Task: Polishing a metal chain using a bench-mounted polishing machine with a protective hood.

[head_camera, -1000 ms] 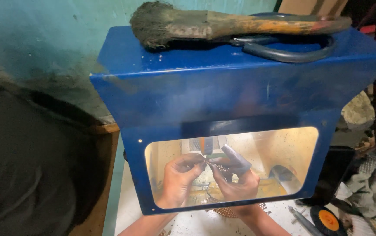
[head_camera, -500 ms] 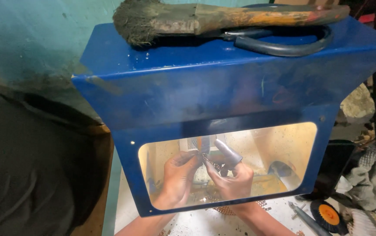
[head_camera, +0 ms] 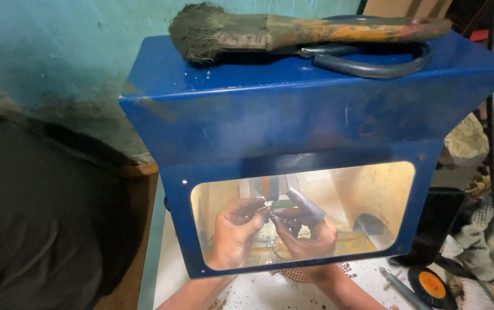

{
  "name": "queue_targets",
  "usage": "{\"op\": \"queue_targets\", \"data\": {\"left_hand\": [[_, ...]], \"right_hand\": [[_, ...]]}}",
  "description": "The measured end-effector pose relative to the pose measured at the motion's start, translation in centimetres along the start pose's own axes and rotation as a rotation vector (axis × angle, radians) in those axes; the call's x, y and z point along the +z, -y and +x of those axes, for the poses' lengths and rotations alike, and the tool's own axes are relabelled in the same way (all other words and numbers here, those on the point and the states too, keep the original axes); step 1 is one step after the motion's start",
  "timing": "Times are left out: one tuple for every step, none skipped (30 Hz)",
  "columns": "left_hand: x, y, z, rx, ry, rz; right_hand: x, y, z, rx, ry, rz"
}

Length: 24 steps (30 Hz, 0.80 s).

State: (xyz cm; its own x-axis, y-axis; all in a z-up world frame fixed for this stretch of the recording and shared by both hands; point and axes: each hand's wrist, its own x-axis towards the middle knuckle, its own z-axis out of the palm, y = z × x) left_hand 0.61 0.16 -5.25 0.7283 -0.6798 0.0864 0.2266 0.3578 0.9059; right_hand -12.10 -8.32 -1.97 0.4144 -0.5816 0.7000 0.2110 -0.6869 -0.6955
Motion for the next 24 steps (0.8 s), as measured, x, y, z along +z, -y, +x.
{"op": "queue_targets", "data": {"left_hand": [[-0.1,0.1,0.0,0.001,-0.001,-0.001],[-0.2,0.2,0.1,0.006,0.016,0.012],[-0.3,0.3,0.2,0.011,0.034,0.024],[-0.2,0.0,0.1,0.01,0.034,0.024],[-0.1,-0.3,0.1,0.024,0.043,0.067],[-0.1,-0.6,0.0,0.038,0.052,0.111],[0.0,-0.7,0.1,0.037,0.053,0.111],[-0.1,-0.7,0.1,0.051,0.063,0.114],[-0.1,-0.7,0.1,0.065,0.073,0.118],[0.0,-0.7,0.0,0.062,0.072,0.117],[0.1,-0.7,0.0,0.046,0.031,0.147],[0.1,-0.6,0.0,0.03,-0.01,0.177],[0.3,-0.6,0.1,0.028,-0.011,0.176],[0.4,-0.6,0.1,-0.015,-0.05,0.183],[0.5,-0.6,0.2,-0.059,-0.09,0.189],[0.7,-0.6,0.3,-0.059,-0.091,0.188],[0.9,-0.6,0.5,-0.115,-0.13,0.124],[1.1,-0.6,0.6,-0.171,-0.168,0.059],[1.2,-0.5,0.7,-0.172,-0.169,0.058],[1.2,-0.3,0.9,-0.191,-0.172,-0.06],[1.3,-0.2,1.0,-0.209,-0.175,-0.177],[1.3,-0.2,1.1,-0.21,-0.175,-0.178],[1.3,-0.2,1.1,-0.22,-0.17,-0.213],[1.3,-0.2,1.1,-0.231,-0.166,-0.248]], "right_hand": [[0.0,0.1,0.0,-0.001,0.002,0.001],[-0.1,0.2,0.0,-0.004,0.004,-0.001],[-0.1,0.2,0.0,-0.006,0.006,-0.003],[-0.1,0.3,0.0,-0.006,0.005,-0.003],[-0.2,0.3,0.1,-0.022,0.008,0.002],[-0.2,0.4,0.1,-0.037,0.01,0.008],[-0.3,0.2,0.1,-0.036,0.009,0.007],[-0.3,0.0,0.0,-0.015,0.002,-0.008],[-0.2,-0.1,-0.1,0.006,-0.005,-0.023],[-0.2,-0.2,-0.1,0.009,-0.004,-0.025],[-0.1,-0.3,0.0,-0.003,-0.015,-0.049],[0.0,-0.4,0.0,-0.015,-0.024,-0.073],[0.1,-0.4,0.1,-0.013,-0.023,-0.073],[0.2,-0.3,0.1,0.019,-0.045,-0.115],[0.3,-0.2,0.2,0.051,-0.068,-0.157],[0.4,-0.2,0.2,0.051,-0.066,-0.157],[0.5,-0.2,0.2,0.095,-0.072,-0.185],[0.6,-0.3,0.2,0.14,-0.078,-0.214],[0.8,-0.6,0.0,0.141,-0.076,-0.214],[1.1,-0.9,-0.2,0.145,-0.083,-0.231],[1.3,-1.3,-0.4,0.15,-0.089,-0.247],[1.4,-1.7,-0.6,0.151,-0.089,-0.248],[1.5,-2.1,-0.7,0.124,-0.088,-0.269],[1.6,-2.4,-0.9,0.098,-0.088,-0.29]]}}
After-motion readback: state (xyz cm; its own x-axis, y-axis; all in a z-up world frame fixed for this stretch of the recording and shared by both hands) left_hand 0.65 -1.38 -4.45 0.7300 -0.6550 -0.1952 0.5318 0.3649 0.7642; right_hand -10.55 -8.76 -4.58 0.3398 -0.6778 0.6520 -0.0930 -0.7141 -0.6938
